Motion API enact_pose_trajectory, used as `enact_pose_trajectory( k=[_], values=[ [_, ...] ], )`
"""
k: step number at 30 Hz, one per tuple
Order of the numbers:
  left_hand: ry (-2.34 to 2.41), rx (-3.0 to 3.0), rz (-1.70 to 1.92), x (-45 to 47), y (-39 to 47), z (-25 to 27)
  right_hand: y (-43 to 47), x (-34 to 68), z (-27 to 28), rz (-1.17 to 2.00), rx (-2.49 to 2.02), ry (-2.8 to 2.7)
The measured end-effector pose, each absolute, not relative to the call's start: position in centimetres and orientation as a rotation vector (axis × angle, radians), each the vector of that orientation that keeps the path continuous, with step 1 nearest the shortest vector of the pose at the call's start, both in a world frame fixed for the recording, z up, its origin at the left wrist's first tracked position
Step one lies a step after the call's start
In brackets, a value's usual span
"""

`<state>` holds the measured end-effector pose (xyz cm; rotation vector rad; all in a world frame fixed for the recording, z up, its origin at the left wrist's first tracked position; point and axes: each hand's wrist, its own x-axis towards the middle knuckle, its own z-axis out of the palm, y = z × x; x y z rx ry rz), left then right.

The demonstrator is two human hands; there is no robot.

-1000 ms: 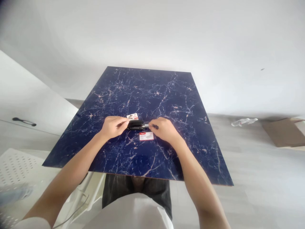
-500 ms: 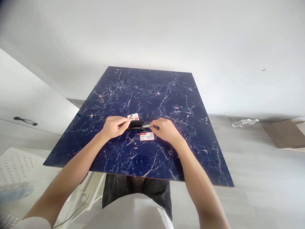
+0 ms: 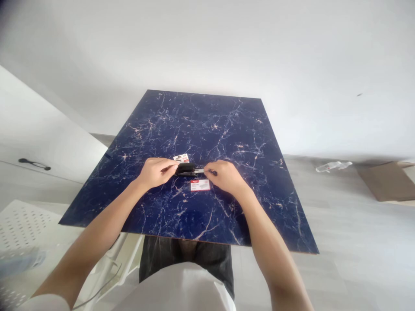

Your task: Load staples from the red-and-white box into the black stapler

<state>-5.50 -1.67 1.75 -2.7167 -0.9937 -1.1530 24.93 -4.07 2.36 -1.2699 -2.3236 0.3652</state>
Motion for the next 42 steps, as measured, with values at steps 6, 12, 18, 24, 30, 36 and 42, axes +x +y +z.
enact_pose_trajectory(
  k=[6, 12, 18, 24, 30, 36, 42],
  values=[
    [-0.974, -2.709, -1.164, -5.4, -1.7, 1.8, -4.0, 24.9, 2.3, 0.441, -1.286, -2.306],
    [-0.960, -2.718, -1.154, -5.4, -1.7, 1.9, -4.1, 25.0, 2.1, 0.492, -1.327, -2.271],
    [-0.940, -2.721, -1.165, -5.4, -1.7, 1.8, -4.1, 24.8, 2.4, 0.475, -1.329, -2.278],
    [-0.918, -2.719, -1.188, -5.2, -1.7, 2.0, -4.2, 24.7, 2.5, 0.441, -1.324, -2.302],
    [-0.917, -2.728, -1.203, -5.2, -1.7, 1.9, -4.1, 24.9, 2.1, 0.419, -1.288, -2.337],
    [-0.932, -2.739, -1.163, -5.3, -1.7, 1.9, -4.0, 24.7, 1.7, 0.412, -1.230, -2.357],
    [-1.003, -2.722, -1.162, -5.7, -1.6, 2.1, -4.3, 24.7, 2.8, 0.420, -1.214, -2.293]
  ],
)
